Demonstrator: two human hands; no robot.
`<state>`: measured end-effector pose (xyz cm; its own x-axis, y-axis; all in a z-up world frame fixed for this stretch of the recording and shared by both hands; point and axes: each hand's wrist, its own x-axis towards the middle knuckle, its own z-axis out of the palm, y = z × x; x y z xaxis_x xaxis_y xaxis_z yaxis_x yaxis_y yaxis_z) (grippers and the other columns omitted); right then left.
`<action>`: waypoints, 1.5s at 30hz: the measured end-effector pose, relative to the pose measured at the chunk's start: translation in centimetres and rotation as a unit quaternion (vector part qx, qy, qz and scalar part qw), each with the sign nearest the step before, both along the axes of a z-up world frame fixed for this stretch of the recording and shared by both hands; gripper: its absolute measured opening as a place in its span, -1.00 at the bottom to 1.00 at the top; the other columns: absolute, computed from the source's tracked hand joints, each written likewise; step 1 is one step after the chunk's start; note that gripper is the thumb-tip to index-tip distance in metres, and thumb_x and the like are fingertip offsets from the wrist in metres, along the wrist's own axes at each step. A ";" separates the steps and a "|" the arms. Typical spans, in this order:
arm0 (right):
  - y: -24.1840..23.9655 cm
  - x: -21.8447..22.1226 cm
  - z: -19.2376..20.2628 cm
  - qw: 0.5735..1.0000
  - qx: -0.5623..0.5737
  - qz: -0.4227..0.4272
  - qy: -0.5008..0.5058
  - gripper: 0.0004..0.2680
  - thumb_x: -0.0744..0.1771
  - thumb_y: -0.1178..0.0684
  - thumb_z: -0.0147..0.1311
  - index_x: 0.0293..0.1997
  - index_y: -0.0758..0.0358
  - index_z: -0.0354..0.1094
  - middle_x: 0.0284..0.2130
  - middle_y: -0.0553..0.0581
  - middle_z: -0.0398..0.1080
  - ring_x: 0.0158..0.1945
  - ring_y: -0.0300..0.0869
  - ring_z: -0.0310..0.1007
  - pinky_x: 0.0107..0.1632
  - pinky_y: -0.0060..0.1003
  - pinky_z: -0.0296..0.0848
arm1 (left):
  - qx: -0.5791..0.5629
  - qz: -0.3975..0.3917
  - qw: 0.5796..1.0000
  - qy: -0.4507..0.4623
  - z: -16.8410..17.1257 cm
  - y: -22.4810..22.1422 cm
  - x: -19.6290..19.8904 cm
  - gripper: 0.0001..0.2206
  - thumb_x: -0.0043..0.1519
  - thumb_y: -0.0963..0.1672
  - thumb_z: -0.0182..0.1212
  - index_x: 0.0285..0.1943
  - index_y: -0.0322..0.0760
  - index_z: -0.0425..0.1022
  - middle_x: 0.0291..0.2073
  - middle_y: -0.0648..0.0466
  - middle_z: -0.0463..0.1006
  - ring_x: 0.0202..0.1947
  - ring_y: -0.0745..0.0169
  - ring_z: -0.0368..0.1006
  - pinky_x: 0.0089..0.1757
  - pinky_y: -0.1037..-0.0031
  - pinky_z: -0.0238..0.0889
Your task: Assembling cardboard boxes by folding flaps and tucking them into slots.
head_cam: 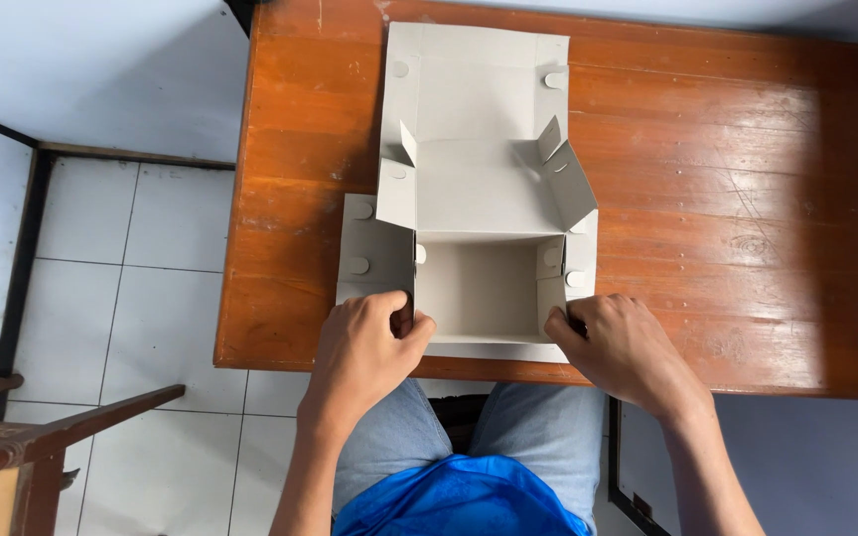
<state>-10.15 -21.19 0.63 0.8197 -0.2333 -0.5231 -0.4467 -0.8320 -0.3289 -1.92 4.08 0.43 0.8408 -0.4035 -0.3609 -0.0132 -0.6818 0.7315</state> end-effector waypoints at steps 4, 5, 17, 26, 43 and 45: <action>-0.1 0.5 2.5 0.999 0.041 -0.017 -0.003 -0.58 0.35 -0.20 -0.05 -0.75 0.20 0.11 -0.84 0.08 -0.03 -0.67 -0.17 0.02 -0.50 -0.31 0.18 | -0.053 -0.007 0.998 0.014 0.2 1.1 1.1 -0.64 0.17 -0.06 0.22 -0.68 -0.29 0.34 -0.89 -0.11 0.30 -0.71 0.20 0.19 -0.53 0.40 0.17; -0.8 0.6 2.5 0.996 0.071 -0.046 -0.002 -0.54 0.40 -0.24 -0.11 -0.69 0.26 0.23 -0.81 0.11 0.06 -0.65 -0.15 0.06 -0.46 -0.32 0.18 | -0.095 0.032 0.994 0.042 -1.5 1.6 1.5 -0.64 0.24 0.00 0.17 -0.57 -0.24 0.43 -0.79 -0.04 0.33 -0.67 0.26 0.23 -0.53 0.43 0.18; -5.2 6.5 -3.4 0.935 0.239 -0.226 -0.135 -0.50 0.48 -0.37 -0.30 -0.38 0.23 0.43 -0.63 0.06 0.22 -0.49 -0.18 0.15 -0.35 -0.33 0.15 | -0.203 0.079 0.973 0.070 -3.1 -2.4 8.9 -0.37 0.43 0.16 -0.34 0.12 -0.44 0.44 -0.07 -0.24 0.47 -0.01 -0.09 0.36 0.00 0.17 0.19; -3.2 7.4 -4.3 0.847 0.411 -0.231 -0.244 -0.73 0.46 -0.15 -0.05 -0.13 0.29 0.35 -0.47 0.02 0.17 -0.39 -0.23 0.17 -0.24 -0.36 0.19 | -0.308 0.087 0.943 0.097 -4.6 -4.5 8.6 -0.68 0.29 0.06 0.27 -0.05 -0.23 0.50 -0.24 0.11 0.49 -0.10 0.29 0.35 -0.03 0.46 0.25; -4.5 6.0 -5.7 0.820 0.391 -0.132 -0.397 -0.77 0.43 0.09 0.10 -0.45 0.29 0.35 -0.66 0.08 0.28 -0.49 -0.26 0.26 -0.27 -0.35 0.38 | -0.367 0.043 0.928 0.046 -4.1 -3.3 8.4 -0.80 0.30 -0.03 0.31 -0.22 -0.22 0.55 -0.38 0.11 0.53 -0.20 0.35 0.44 -0.09 0.47 0.31; -4.1 5.7 -3.6 0.834 0.373 -0.094 -0.396 -0.77 0.41 0.10 0.10 -0.47 0.29 0.40 -0.66 0.11 0.34 -0.46 -0.20 0.35 -0.21 -0.28 0.42 | -0.370 0.041 0.928 0.013 -1.7 -3.6 7.9 -0.60 0.39 0.08 0.05 0.05 -0.26 0.62 -0.22 -0.07 0.60 -0.02 0.12 0.48 0.08 0.21 0.31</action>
